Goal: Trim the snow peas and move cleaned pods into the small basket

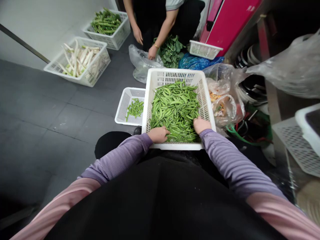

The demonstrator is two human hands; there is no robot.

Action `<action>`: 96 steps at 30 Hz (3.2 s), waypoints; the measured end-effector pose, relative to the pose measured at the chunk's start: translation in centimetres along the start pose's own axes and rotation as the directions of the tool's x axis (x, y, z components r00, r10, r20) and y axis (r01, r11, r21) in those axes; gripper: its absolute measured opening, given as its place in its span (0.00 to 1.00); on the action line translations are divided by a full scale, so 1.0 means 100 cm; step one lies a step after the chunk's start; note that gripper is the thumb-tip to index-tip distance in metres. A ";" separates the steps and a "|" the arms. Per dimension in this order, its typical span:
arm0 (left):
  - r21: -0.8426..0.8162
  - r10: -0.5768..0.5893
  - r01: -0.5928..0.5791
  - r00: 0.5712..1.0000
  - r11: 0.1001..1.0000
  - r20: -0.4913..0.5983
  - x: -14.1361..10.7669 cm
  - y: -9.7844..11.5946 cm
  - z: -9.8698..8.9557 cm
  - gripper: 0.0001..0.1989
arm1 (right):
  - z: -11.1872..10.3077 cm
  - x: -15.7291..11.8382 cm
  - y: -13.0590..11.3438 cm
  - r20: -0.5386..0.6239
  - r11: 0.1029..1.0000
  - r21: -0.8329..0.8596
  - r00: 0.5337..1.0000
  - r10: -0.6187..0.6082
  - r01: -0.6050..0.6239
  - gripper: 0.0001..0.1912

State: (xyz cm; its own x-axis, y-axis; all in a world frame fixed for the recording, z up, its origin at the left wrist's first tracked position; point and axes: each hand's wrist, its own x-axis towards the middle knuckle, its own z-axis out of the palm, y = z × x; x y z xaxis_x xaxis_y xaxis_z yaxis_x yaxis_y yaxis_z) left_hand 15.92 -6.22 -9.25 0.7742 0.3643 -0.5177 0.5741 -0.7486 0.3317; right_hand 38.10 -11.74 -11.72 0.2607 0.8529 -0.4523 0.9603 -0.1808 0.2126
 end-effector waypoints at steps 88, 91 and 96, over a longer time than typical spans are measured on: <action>-0.706 -0.189 0.078 0.979 0.704 -0.080 0.001 0.005 -0.001 0.09 | -0.045 -0.046 -0.023 -0.064 -0.435 0.859 0.899 0.432 0.270 0.11; -0.971 -0.178 -0.020 0.982 0.236 -0.063 0.003 0.007 -0.004 0.11 | -0.048 -0.056 -0.041 -0.041 -0.342 0.936 0.991 0.130 0.084 0.11; -0.895 -0.227 -0.119 0.974 -0.430 -0.020 0.005 0.012 -0.008 0.08 | -0.046 -0.060 -0.082 -0.191 0.101 0.979 0.973 0.127 0.179 0.11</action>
State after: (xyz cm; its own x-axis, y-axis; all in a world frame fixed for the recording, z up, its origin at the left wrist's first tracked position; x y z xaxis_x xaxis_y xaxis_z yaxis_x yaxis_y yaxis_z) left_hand 17.20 -6.51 -8.52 0.6292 0.5357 -0.5632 -0.1003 0.7745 0.6246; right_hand 28.20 -13.13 -6.81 0.3565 0.9007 -0.2483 0.2409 -0.3454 -0.9070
